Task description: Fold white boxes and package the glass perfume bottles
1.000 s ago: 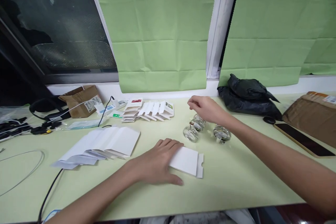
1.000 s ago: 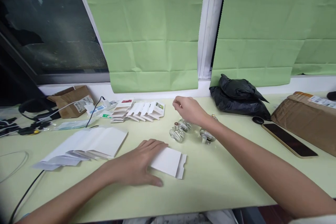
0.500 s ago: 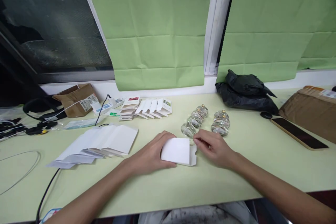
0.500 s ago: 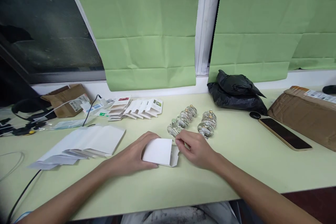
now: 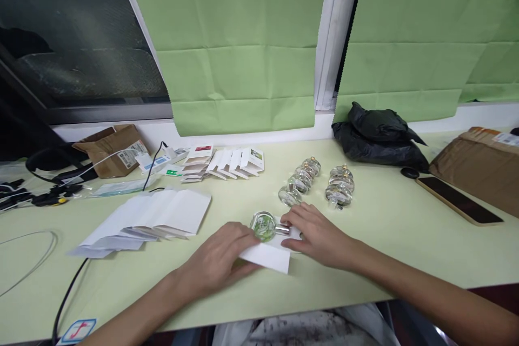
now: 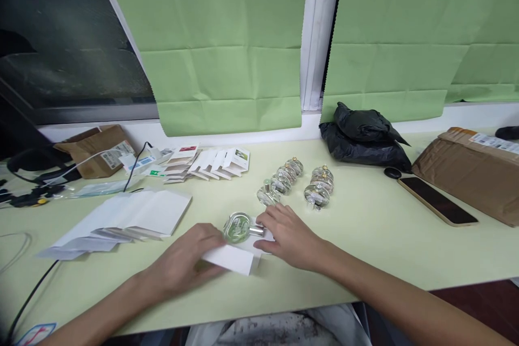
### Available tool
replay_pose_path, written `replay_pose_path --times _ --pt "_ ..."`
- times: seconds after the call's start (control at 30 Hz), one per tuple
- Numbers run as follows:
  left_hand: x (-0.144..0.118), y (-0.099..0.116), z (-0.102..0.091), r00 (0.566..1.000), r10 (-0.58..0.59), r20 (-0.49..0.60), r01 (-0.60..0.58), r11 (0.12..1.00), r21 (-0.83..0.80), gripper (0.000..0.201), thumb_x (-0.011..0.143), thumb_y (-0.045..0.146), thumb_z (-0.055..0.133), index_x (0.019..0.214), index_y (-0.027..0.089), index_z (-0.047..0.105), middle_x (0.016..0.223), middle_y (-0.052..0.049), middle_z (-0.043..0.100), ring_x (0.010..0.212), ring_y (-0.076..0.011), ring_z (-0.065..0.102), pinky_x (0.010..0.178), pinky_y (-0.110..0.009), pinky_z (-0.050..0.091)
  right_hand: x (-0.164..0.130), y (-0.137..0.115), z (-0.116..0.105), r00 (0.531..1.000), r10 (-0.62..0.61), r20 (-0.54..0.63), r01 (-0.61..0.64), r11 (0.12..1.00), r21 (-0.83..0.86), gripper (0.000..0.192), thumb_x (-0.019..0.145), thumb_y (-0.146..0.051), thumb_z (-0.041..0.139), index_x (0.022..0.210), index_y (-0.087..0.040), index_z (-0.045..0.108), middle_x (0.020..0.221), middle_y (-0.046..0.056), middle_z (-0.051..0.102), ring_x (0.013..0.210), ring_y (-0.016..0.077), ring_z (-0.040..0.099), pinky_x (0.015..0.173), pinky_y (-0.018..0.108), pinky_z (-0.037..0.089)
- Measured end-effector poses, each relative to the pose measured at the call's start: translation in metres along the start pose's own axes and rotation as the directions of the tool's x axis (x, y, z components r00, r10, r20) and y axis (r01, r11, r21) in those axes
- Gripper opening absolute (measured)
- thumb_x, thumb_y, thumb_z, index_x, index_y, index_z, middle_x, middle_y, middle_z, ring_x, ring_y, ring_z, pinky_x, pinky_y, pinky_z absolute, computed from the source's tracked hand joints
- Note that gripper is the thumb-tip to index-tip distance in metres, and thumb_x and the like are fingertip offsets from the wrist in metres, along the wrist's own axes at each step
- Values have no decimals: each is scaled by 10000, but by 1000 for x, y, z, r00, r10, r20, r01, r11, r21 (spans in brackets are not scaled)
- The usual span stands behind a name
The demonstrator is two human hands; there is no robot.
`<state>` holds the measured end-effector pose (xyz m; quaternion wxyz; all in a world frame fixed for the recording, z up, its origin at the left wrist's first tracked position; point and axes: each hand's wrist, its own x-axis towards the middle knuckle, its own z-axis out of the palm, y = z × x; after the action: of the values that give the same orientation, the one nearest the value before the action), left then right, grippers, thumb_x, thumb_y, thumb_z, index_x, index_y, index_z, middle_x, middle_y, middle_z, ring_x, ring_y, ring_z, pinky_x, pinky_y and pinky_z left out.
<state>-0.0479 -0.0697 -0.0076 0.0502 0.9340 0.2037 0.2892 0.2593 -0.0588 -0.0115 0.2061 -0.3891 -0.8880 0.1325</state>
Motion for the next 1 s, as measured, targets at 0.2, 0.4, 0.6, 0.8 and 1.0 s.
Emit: replay_pose_path --times 0.2,0.4,0.6,0.8,1.0 --pt "10 11 -21 947 -255 197 314 866 -389 495 1131 458 276 999 197 676 893 -74 718 799 -195 660 776 -335 521 13 -4 5 1000 6 12 -5 997 -80 219 1036 -425 656 1074 -217 600 1096 64 652 1042 268 566 902 407 419" --pt "42 -8 -30 722 -577 382 690 637 -342 521 899 560 742 1269 234 575 1122 -62 683 933 -226 691 778 -346 576 19 -9 5 999 -28 26 30 995 -93 138 1090 -343 552 1079 -206 573 1076 84 636 1031 266 587 927 417 446" --pt "48 -11 -15 852 -426 305 459 888 -41 698 875 535 772 1472 299 499 1444 -110 554 1353 -356 492 1083 -499 472 13 -10 5 999 28 23 -29 998 51 96 1103 -306 505 1126 -222 546 1127 80 631 1047 259 601 895 392 467" --pt "58 -6 -9 802 -522 289 566 819 -91 633 818 503 814 1300 239 500 1250 -102 620 1132 -318 603 891 -408 514 9 -11 0 992 130 -11 -118 934 338 131 1105 -339 498 1205 -258 524 988 9 646 851 197 593 757 319 422" --pt "65 -5 1 802 -527 280 580 800 -156 699 805 530 832 1348 274 473 1262 -65 641 1080 -287 650 844 -353 487 8 -8 -1 971 234 -50 -136 714 687 228 1055 -425 603 1205 -258 563 996 2 647 874 181 589 737 287 437"
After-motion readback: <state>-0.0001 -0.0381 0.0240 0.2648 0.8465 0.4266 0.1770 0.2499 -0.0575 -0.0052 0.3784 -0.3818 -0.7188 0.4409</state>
